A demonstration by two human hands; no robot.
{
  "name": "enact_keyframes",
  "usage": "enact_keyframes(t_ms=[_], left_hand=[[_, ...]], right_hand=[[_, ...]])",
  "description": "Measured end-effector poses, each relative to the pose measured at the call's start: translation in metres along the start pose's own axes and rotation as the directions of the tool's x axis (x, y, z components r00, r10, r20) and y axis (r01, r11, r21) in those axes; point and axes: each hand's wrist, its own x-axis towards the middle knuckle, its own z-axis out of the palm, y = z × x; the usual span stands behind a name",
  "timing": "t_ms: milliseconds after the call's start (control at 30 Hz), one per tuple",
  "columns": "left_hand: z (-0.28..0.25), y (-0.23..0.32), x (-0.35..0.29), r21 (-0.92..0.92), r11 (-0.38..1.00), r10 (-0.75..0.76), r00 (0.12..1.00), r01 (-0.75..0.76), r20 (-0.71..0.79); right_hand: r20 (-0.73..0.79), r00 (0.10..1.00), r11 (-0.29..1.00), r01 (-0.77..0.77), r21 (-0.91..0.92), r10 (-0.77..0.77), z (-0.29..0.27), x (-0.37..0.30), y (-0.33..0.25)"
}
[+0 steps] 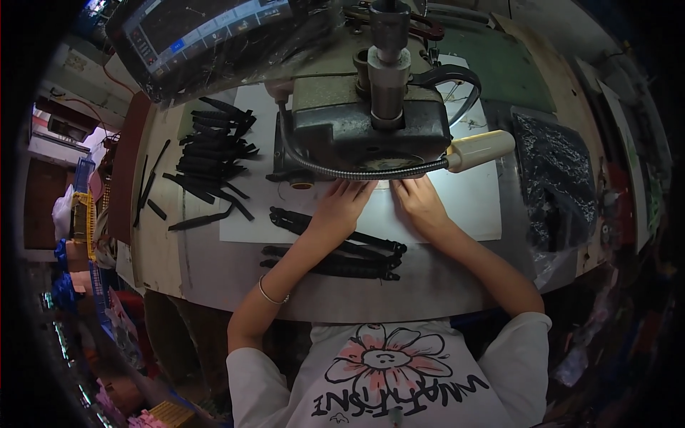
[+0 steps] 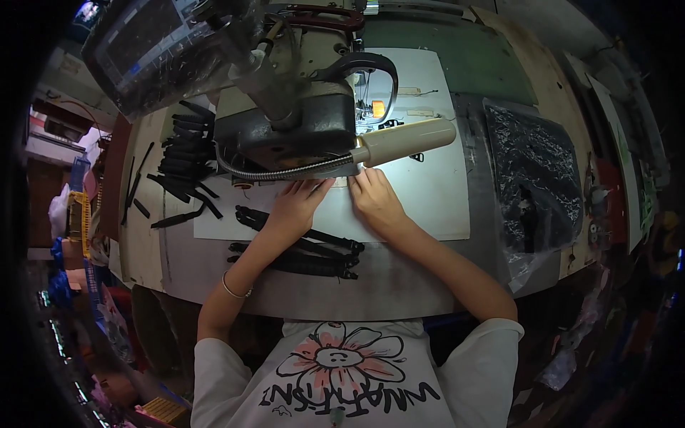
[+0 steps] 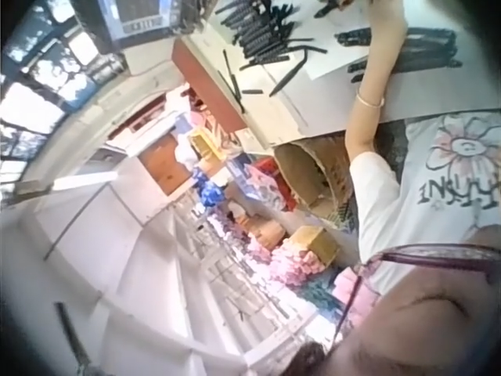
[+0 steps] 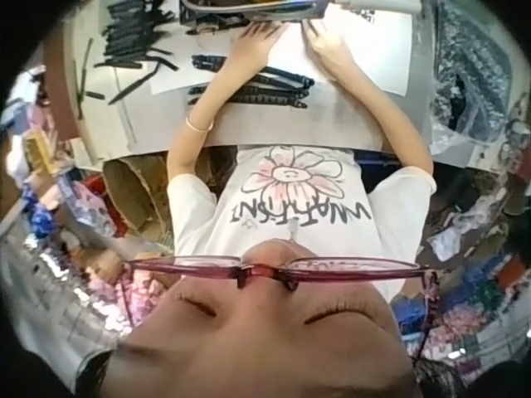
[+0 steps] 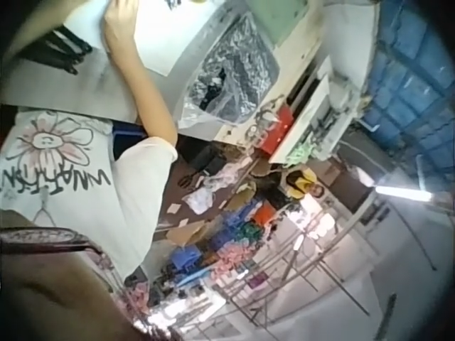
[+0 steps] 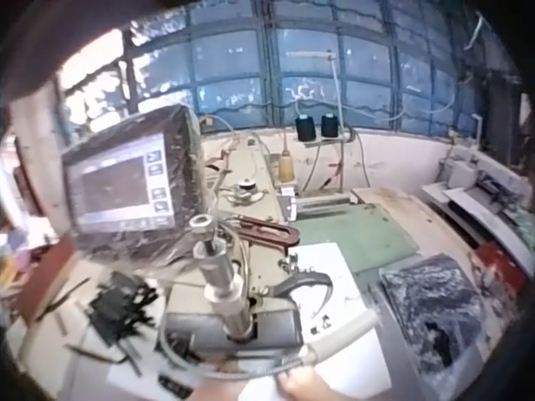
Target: Attaching metal hardware to leather straps using an automated sewing machine.
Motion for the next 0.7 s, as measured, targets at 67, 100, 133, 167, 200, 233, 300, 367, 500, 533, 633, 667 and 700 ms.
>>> enact_keyframes(t_ms=[67,100,133,167,200,233,300,367,500,533,633,667,700], left_hand=[[0.0007,0.0018,0.0009,0.014,1.000,0.009,1.000,-0.009,-0.012],[0.0010,0.0023,0.0010,0.027,0.999,0.019,1.000,-0.018,-0.022],[0.0003,0.0027,0.0007,0.026,1.000,0.018,1.000,-0.017,-0.022],[-0.0007,0.0042,0.0002,0.026,0.999,0.025,1.000,-0.024,-0.019],[-0.0008,0.0051,-0.0004,0.025,0.999,0.032,0.999,-0.032,-0.015],[0.0004,0.0044,-0.0007,0.022,0.999,0.031,0.999,-0.030,-0.014],[0.0013,0.0035,0.0011,0.033,0.999,0.012,1.000,-0.011,-0.020],[-0.0009,0.0040,0.0032,0.008,0.999,-0.040,0.998,0.039,0.046],[-0.0016,0.0034,-0.0009,-0.008,1.000,-0.003,1.000,0.004,0.024],[-0.0016,0.0034,-0.0027,-0.013,0.999,0.033,0.999,-0.034,-0.024],[-0.0020,0.0043,-0.0024,-0.032,0.999,-0.005,1.000,0.005,-0.009],[-0.0024,0.0033,-0.0027,-0.031,1.000,-0.003,1.000,0.003,-0.010],[-0.0030,0.0015,-0.0032,-0.064,0.998,-0.027,0.999,0.026,-0.021]], right_hand=[[-0.010,1.000,1.000,-0.005,0.011,0.005,0.0001,-0.0005,0.0003],[-0.009,1.000,1.000,-0.004,0.012,0.005,-0.0003,0.0001,0.0000],[-0.061,0.998,0.999,0.034,-0.030,-0.036,-0.0013,0.0013,-0.0003],[-0.110,0.991,0.995,0.069,-0.075,-0.077,-0.0019,0.0015,-0.0005],[-0.107,0.991,0.995,0.068,-0.074,-0.076,-0.0016,0.0014,-0.0006],[-0.118,0.990,0.996,0.068,-0.063,-0.075,-0.0012,0.0014,-0.0005],[-0.126,0.989,0.996,0.070,-0.051,-0.076,-0.0015,0.0021,0.0008],[-0.124,0.990,0.998,0.059,-0.020,-0.061,-0.0002,0.0066,0.0033],[-0.155,0.987,0.999,0.049,0.011,-0.047,-0.0010,0.0005,-0.0014],[-0.154,0.987,0.999,0.050,0.010,-0.048,-0.0020,0.0004,-0.0021],[-0.151,0.988,0.997,0.005,0.075,0.006,-0.0040,0.0008,-0.0029],[-0.138,0.989,0.988,-0.041,0.149,0.062,-0.0049,0.0012,-0.0027],[-0.120,0.986,0.971,-0.088,0.222,0.117,-0.0071,0.0025,-0.0029]])
